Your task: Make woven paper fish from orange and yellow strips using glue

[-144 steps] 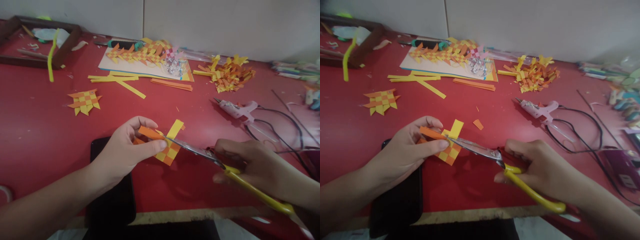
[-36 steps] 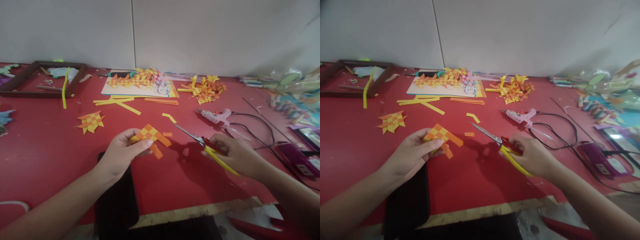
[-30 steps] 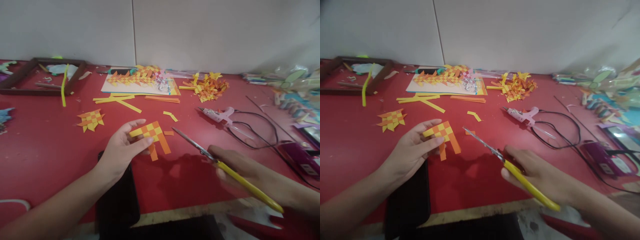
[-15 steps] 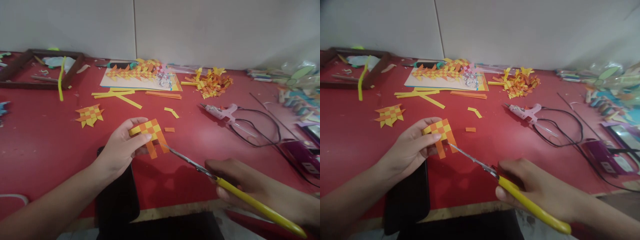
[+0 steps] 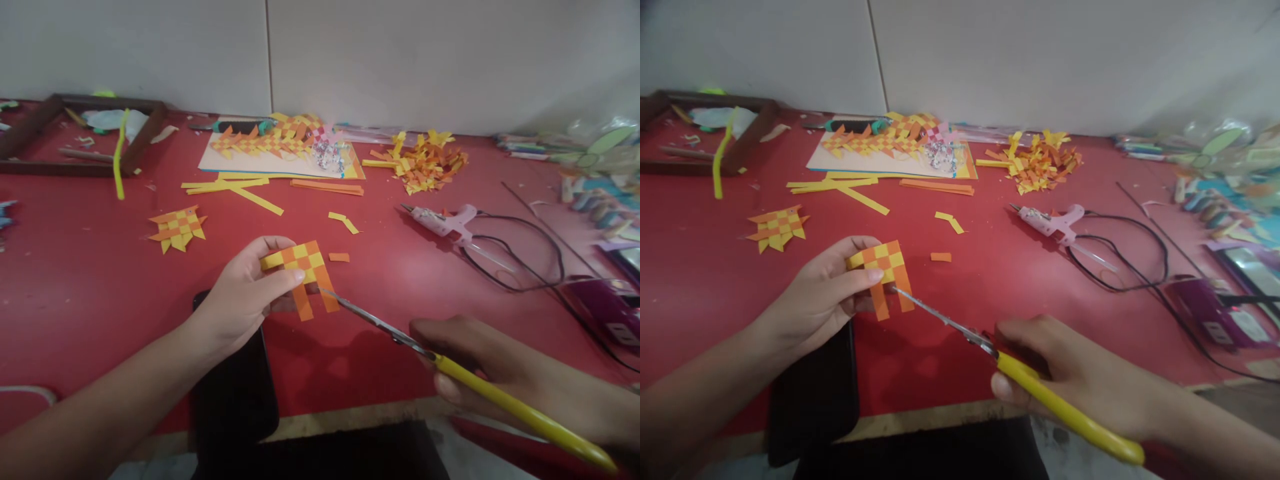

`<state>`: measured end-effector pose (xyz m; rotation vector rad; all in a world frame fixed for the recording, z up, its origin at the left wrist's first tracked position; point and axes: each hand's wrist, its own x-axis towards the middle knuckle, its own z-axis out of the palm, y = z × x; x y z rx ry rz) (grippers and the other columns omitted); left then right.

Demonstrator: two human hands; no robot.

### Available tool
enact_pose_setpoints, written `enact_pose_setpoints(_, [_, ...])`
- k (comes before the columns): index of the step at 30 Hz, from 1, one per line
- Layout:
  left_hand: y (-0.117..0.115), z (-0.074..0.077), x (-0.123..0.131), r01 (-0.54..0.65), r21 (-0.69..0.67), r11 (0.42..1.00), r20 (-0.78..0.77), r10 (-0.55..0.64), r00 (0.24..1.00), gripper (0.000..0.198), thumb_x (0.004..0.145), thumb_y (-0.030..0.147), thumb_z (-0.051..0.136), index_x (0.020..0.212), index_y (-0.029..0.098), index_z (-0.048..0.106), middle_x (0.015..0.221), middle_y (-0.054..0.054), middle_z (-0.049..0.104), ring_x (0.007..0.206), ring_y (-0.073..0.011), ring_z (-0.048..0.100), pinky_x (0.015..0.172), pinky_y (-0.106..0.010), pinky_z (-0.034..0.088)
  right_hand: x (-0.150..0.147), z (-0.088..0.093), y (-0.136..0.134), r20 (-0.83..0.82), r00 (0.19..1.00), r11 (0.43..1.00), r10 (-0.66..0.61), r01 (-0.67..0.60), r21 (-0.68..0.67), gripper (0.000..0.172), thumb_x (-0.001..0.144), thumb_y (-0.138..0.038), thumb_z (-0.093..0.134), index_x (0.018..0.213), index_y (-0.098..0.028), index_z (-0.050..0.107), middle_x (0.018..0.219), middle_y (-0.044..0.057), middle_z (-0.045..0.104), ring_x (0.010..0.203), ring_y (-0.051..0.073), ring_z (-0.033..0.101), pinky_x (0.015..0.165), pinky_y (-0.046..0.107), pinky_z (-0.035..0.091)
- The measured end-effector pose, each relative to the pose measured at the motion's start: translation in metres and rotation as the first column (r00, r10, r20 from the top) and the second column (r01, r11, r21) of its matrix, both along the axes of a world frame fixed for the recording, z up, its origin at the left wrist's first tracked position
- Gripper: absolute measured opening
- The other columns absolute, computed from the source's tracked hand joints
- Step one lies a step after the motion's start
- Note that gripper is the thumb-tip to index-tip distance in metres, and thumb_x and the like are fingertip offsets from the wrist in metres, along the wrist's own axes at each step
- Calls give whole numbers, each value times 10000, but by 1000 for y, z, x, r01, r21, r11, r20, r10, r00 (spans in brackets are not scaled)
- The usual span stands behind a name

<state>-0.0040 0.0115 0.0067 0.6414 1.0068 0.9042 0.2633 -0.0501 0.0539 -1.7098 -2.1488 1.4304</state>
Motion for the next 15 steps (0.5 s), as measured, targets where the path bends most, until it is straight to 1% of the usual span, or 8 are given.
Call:
enact_pose_setpoints(5, [-2,1,-2,8,4,1000,3,-8,1000,375,694,131,780,971,210,541,766,43,666,649,-141,710,509,-203,599,6,-6,-1,-12,1000,1000,17,-17,19,272,763,-505,659,699,-243,632,612,-3,599,530,144,536,413,220,424])
enact_pose_setpoints(8, [-2,1,-2,12,5,1000,-3,-12,1000,369,692,137,786,963,212,548,772,43,668,664,-143,707,517,-211,604,8,-7,-1,-10,1000,999,27,-27,29,235,763,-474,664,718,-245,643,634,-2,611,546,152,552,436,232,449])
enact_pose_setpoints(15, [-1,1,-2,17,2,1000,-16,-17,1000,379,672,154,801,954,211,554,768,36,672,672,-146,706,522,-201,585,6,-3,1,5,1000,1000,29,-29,-3,270,775,-498,635,689,-244,603,622,-3,594,543,155,541,432,235,431])
